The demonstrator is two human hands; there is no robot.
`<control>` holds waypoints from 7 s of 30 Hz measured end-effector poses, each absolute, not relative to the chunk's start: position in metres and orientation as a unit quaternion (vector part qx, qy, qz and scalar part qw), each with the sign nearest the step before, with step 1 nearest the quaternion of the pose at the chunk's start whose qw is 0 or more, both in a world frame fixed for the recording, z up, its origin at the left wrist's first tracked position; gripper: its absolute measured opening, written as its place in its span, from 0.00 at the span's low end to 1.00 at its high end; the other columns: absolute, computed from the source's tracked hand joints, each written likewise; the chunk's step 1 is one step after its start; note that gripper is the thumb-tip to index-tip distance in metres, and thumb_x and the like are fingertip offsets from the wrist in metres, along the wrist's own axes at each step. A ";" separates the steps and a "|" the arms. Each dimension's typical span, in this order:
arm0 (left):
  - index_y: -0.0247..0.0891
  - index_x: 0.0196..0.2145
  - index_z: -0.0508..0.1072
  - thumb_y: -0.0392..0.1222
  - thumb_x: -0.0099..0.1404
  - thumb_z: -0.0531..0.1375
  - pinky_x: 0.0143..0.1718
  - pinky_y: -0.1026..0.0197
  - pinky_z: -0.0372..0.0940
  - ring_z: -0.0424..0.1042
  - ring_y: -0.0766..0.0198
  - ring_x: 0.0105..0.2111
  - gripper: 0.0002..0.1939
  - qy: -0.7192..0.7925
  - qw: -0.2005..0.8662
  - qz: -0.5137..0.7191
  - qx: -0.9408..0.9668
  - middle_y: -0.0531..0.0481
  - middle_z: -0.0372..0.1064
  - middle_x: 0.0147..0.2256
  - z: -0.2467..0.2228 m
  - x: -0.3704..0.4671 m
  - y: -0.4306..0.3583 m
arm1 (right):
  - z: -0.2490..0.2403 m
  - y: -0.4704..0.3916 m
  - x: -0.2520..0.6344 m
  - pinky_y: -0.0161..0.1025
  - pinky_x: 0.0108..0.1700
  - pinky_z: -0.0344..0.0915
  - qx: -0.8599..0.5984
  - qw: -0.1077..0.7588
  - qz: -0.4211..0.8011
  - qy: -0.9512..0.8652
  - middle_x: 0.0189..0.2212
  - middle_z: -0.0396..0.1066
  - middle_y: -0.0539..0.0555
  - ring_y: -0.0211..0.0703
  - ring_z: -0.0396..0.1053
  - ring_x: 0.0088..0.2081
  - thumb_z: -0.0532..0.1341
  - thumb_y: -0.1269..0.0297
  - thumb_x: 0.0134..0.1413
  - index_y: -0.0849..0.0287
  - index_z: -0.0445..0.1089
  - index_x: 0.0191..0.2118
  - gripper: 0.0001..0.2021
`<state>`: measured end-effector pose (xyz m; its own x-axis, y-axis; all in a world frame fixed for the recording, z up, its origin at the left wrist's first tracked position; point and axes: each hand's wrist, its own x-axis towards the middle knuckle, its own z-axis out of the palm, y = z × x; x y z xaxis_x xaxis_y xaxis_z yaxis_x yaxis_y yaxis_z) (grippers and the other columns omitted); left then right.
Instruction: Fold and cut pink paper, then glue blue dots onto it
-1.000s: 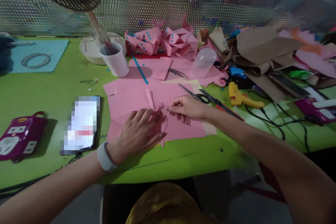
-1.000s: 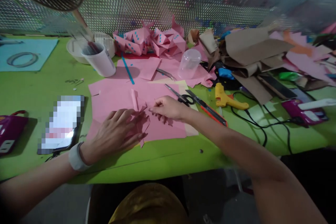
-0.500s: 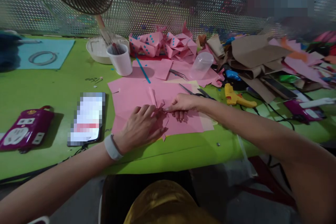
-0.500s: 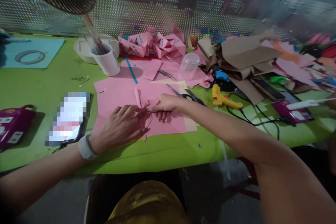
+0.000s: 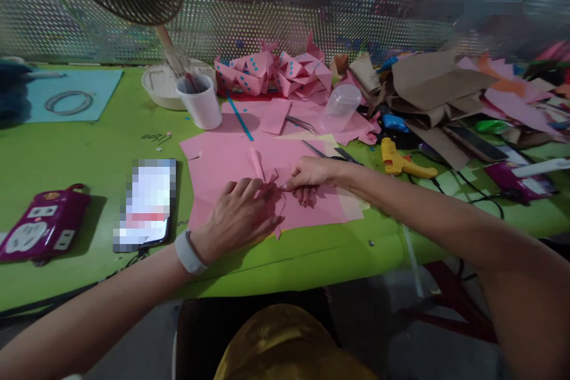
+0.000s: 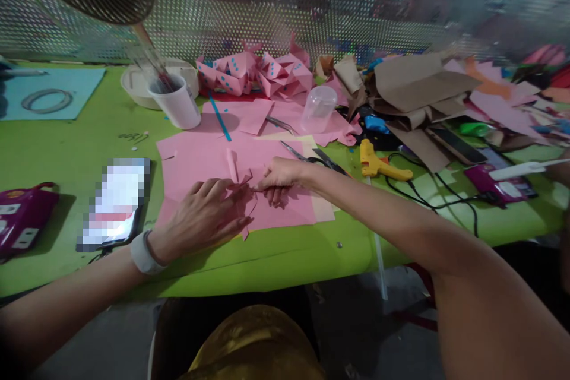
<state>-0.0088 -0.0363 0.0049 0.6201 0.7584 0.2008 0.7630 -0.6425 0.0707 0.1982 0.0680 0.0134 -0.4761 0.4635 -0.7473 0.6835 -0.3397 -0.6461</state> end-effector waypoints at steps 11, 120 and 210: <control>0.39 0.49 0.72 0.60 0.68 0.49 0.45 0.47 0.60 0.64 0.49 0.47 0.26 -0.423 0.014 -0.101 -0.900 0.40 0.65 0.49 0.003 -0.009 -0.037 | 0.011 0.062 0.200 0.32 0.19 0.70 0.526 0.059 -0.615 0.584 0.14 0.72 0.54 0.40 0.70 0.15 0.70 0.51 0.47 0.65 0.70 0.25 0.19; 0.33 0.35 0.74 0.58 0.58 0.64 0.32 0.61 0.68 0.73 0.64 0.28 0.22 -0.510 -0.623 -0.396 -0.442 0.47 0.73 0.29 0.017 -0.011 -0.007 | 0.008 0.003 0.203 0.35 0.27 0.60 0.266 -0.328 0.153 0.893 0.26 0.71 0.53 0.37 0.67 0.26 0.55 0.71 0.64 0.65 0.71 0.35 0.08; 0.37 0.32 0.68 0.45 0.55 0.70 0.37 0.65 0.70 0.70 0.72 0.28 0.15 -0.373 -0.730 -0.503 -0.276 0.57 0.68 0.29 0.010 0.011 -0.038 | -0.008 -0.007 0.189 0.52 0.58 0.64 0.308 -0.423 -0.305 0.796 0.56 0.63 0.58 0.50 0.60 0.60 0.64 0.58 0.57 0.56 0.74 0.31 0.08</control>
